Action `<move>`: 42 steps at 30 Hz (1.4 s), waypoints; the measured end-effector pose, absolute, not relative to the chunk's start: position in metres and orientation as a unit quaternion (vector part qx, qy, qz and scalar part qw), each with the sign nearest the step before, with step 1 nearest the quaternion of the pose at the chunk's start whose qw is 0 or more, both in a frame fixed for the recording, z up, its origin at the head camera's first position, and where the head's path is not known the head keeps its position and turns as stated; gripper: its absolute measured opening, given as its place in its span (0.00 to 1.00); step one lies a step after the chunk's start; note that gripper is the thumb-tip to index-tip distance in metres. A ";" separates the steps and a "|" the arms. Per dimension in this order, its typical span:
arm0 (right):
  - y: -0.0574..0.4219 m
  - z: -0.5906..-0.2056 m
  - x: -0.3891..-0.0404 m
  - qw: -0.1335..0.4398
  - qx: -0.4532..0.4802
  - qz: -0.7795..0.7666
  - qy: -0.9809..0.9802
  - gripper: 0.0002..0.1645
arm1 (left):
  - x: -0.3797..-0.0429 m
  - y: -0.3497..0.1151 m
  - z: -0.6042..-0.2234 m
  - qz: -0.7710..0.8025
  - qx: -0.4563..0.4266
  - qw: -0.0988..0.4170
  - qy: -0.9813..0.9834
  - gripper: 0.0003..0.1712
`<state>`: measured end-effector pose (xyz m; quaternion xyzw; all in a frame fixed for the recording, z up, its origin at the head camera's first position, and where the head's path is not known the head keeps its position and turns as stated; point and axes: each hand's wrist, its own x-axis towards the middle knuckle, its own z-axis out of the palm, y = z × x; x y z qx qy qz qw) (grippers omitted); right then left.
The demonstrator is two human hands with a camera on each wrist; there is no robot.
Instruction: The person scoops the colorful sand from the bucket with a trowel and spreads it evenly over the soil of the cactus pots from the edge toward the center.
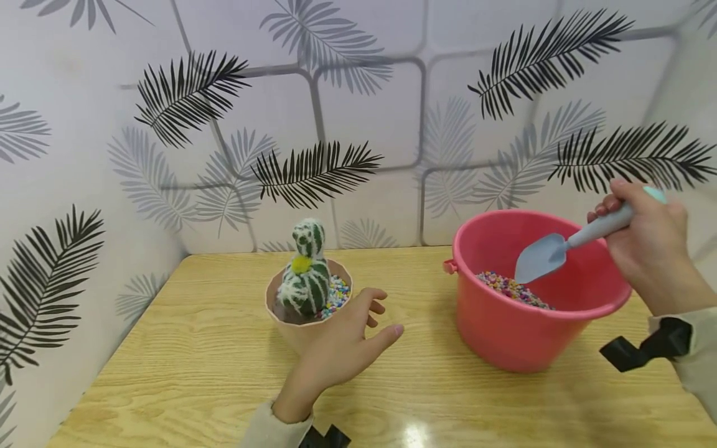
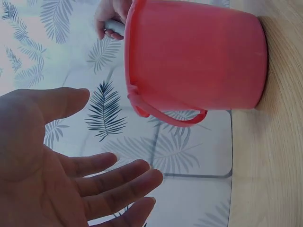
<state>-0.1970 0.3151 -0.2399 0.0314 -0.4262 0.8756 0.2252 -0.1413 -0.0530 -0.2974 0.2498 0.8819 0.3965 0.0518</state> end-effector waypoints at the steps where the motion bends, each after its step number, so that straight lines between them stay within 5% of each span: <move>1: 0.316 -0.240 -0.198 0.222 0.029 0.875 -0.430 0.09 | -0.143 -0.050 -0.298 0.401 0.249 0.050 0.880 0.30; 20: 0.323 -0.256 -0.219 0.154 0.031 0.813 -0.561 0.12 | -0.176 0.021 -0.315 0.502 0.246 0.037 0.828 0.44; 35: 0.321 -0.275 -0.231 0.078 0.057 0.622 -0.777 0.16 | -0.182 0.054 -0.323 0.535 0.259 0.009 0.804 0.46; 42: 0.315 -0.272 -0.235 0.086 0.036 0.527 -0.845 0.16 | -0.185 0.063 -0.317 0.527 0.257 0.000 0.810 0.49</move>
